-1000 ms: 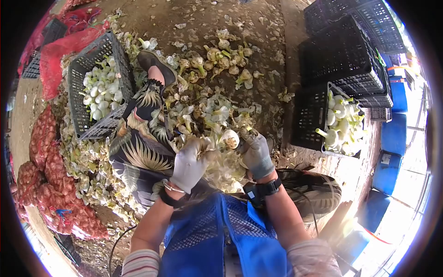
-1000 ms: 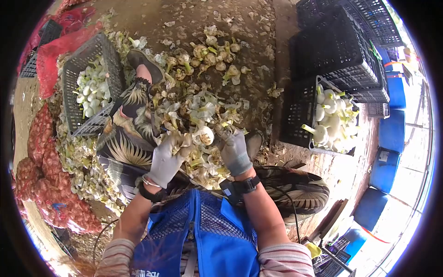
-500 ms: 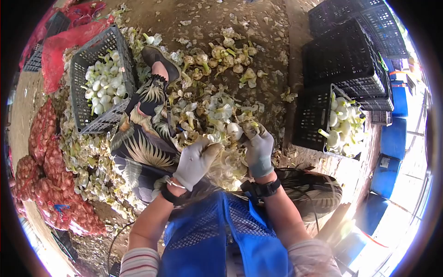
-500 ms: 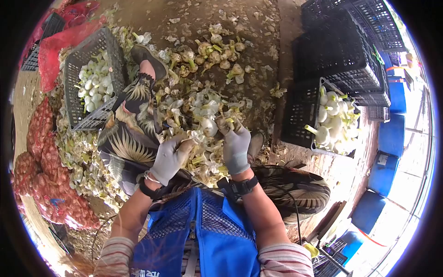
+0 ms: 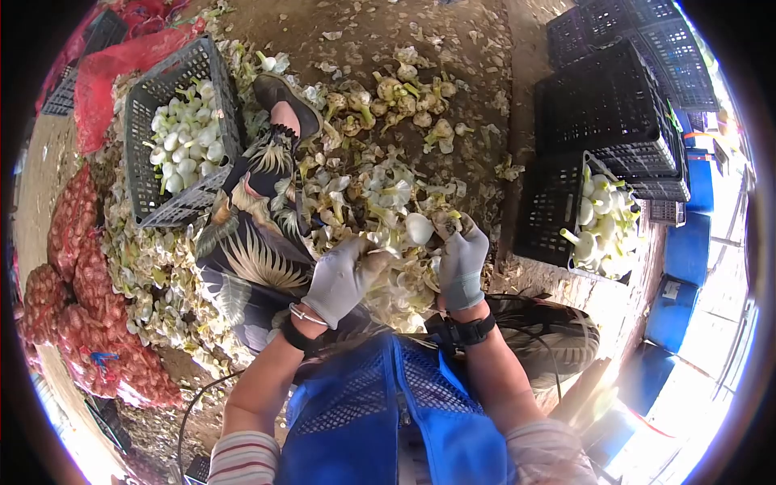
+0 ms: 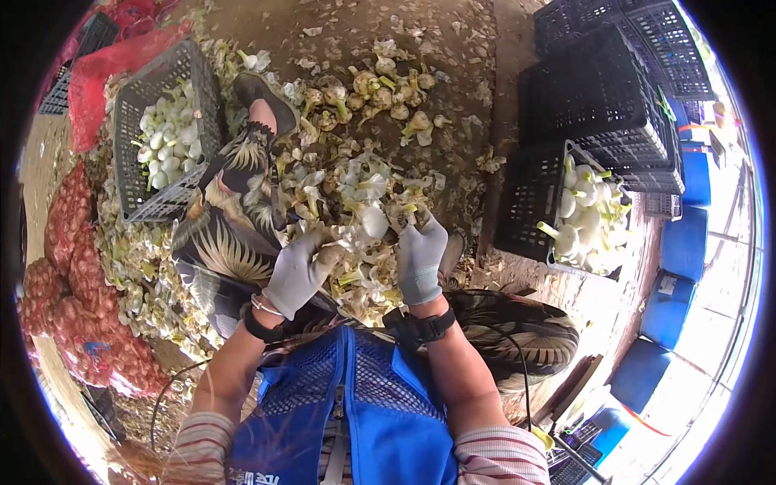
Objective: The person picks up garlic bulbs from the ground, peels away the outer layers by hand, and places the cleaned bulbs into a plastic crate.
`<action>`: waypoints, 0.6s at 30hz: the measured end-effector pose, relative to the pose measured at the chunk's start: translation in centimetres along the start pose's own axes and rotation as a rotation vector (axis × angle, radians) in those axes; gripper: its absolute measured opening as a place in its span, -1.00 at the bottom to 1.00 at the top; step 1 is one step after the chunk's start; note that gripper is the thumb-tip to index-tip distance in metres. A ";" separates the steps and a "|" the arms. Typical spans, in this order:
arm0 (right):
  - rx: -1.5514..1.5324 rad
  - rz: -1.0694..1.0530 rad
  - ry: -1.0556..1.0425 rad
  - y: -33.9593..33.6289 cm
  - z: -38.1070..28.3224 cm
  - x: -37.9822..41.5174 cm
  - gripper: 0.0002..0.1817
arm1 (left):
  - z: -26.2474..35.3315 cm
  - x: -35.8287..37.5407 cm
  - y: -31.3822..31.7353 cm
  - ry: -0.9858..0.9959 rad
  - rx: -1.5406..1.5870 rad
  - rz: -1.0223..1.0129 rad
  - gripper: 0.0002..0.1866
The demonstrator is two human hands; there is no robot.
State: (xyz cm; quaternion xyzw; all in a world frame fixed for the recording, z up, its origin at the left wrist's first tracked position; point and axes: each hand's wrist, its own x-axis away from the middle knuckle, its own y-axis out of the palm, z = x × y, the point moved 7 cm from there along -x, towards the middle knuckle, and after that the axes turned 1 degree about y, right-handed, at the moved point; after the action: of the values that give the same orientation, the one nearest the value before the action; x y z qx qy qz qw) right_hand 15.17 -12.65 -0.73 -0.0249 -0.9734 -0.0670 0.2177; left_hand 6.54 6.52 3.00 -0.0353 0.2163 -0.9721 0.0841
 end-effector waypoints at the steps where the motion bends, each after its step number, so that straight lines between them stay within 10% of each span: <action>1: 0.005 -0.005 0.003 0.4 0.1 0.3 -0.89 | 0.2 -0.1 0.2 -0.104 0.115 -0.062 -0.62; 8: 0.843 -0.283 -0.482 4.8 -3.3 2.5 -0.83 | 0.7 -0.5 0.8 0.006 0.004 0.003 -0.82; 10: -0.560 -0.141 0.445 4.2 0.1 2.2 -0.75 | -0.8 -0.4 0.0 -0.074 0.023 0.064 -0.81; 12: -0.539 -0.320 0.395 3.0 1.8 1.2 -0.64 | -3.0 0.2 0.3 -0.182 -0.068 -0.036 -0.79; 14: 0.314 -0.386 -0.093 3.9 0.5 0.8 -0.70 | -2.2 0.6 -0.5 -0.072 -0.220 0.054 -0.68; 16: -0.097 -0.293 0.323 4.9 3.3 1.1 -0.68 | -2.9 0.1 -0.2 -0.016 -0.117 0.072 -0.66; 18: -0.094 -0.439 0.199 7.4 3.1 1.6 -0.65 | -3.9 0.4 -0.5 -0.111 -0.017 0.069 -0.73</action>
State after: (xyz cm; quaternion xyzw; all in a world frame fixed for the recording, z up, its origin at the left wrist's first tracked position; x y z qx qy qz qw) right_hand 12.98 -4.85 -1.90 0.1841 -0.9250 -0.1598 0.2914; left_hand 5.63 8.53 -0.30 -0.0826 0.2205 -0.9632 0.1293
